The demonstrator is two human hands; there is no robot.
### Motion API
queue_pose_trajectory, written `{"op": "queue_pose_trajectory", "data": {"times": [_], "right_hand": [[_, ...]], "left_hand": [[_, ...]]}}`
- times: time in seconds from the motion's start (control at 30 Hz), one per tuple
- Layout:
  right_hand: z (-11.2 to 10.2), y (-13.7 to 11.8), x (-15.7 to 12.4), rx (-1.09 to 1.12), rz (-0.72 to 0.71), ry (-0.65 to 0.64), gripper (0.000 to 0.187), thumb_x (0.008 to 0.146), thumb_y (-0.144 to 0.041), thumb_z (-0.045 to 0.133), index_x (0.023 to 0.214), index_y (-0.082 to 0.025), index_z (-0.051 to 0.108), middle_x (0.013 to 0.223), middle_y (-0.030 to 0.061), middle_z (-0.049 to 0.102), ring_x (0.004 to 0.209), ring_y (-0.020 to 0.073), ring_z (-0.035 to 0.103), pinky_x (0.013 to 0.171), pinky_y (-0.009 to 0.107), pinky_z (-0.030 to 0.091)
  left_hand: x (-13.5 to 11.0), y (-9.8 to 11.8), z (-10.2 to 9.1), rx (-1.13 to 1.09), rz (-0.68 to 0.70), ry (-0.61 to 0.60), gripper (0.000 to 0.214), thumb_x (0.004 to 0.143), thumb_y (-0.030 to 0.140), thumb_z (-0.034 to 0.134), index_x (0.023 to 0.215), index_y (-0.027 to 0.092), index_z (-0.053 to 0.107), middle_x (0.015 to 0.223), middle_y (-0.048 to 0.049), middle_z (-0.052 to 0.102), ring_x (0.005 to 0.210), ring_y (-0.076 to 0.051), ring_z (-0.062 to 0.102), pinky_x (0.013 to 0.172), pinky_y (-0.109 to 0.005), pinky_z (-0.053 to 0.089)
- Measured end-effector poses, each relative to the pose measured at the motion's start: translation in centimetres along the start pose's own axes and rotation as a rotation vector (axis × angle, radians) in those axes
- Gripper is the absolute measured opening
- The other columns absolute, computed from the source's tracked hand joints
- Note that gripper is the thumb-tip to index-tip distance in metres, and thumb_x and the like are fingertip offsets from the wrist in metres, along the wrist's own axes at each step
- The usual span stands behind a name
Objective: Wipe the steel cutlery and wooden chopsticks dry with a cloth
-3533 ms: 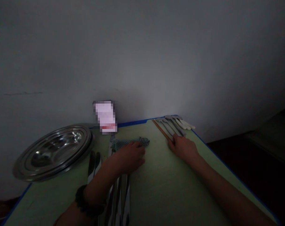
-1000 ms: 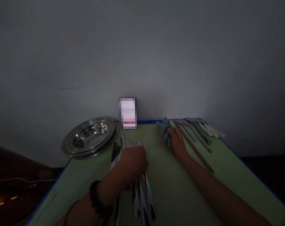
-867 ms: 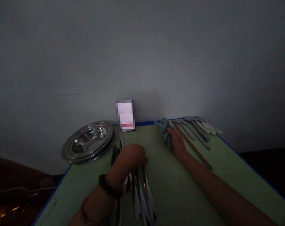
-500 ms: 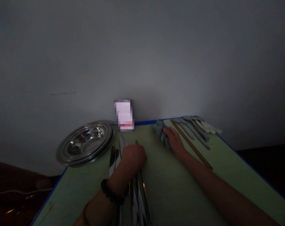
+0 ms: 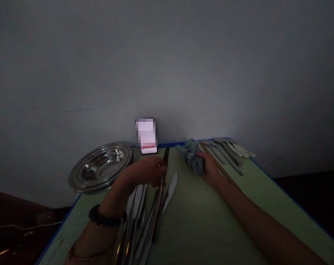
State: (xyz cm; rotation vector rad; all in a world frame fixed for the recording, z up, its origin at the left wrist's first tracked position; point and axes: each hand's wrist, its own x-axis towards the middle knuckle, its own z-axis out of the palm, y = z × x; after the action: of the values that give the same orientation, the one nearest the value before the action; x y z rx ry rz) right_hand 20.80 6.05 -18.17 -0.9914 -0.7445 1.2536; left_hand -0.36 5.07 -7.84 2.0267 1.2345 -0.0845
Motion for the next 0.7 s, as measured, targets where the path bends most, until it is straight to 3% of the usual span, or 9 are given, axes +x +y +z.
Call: {"op": "queue_pose_trajectory", "data": {"times": [0.33,0.43,0.57,0.7], "right_hand": [[-0.5,-0.4,-0.3,0.033,0.158,-0.028,0.02,0.066,-0.033,0.052,0.076,-0.019,0.062,0.063,0.0017,0.068,0.065,0.0212,0.064,0.059,0.031,0.048],[-0.5,-0.8,-0.2,0.067,0.176,0.004,0.018,0.068,-0.036,0.049,0.069,-0.02,0.059,0.058,0.0018,0.065,0.06,0.0212,0.063,0.058,0.032,0.048],[-0.7,-1.1,0.0,0.129,0.165,0.04,0.019,0.07,-0.038,0.048,0.069,-0.021,0.056,0.061,0.0021,0.066,0.063,0.0216,0.063,0.06,0.033,0.048],[-0.7,-1.1,0.1,0.17,0.178,0.04,0.02,0.072,-0.038,0.047,0.071,-0.021,0.058,0.064,0.0035,0.067,0.069,0.0225,0.064,0.062,0.033,0.049]], "left_hand": [[-0.8,0.5,-1.0,-0.208,0.104,0.065,0.019,0.089,0.028,0.038,0.089,0.015,0.052,0.077,-0.0038,0.069,0.062,-0.013,0.065,0.058,-0.024,0.051],[-0.3,0.5,-0.5,-0.258,0.151,-0.012,0.02,0.09,0.029,0.036,0.093,0.015,0.05,0.082,-0.0056,0.07,0.063,-0.013,0.066,0.06,-0.026,0.052],[0.5,0.8,1.2,-0.201,0.154,-0.222,0.021,0.088,0.029,0.04,0.078,0.016,0.053,0.068,-0.0048,0.069,0.057,-0.015,0.065,0.056,-0.026,0.051],[1.3,0.9,2.7,-0.066,0.152,-0.194,0.021,0.085,0.028,0.045,0.072,0.016,0.057,0.066,-0.0043,0.069,0.059,-0.016,0.065,0.058,-0.027,0.05]]}}
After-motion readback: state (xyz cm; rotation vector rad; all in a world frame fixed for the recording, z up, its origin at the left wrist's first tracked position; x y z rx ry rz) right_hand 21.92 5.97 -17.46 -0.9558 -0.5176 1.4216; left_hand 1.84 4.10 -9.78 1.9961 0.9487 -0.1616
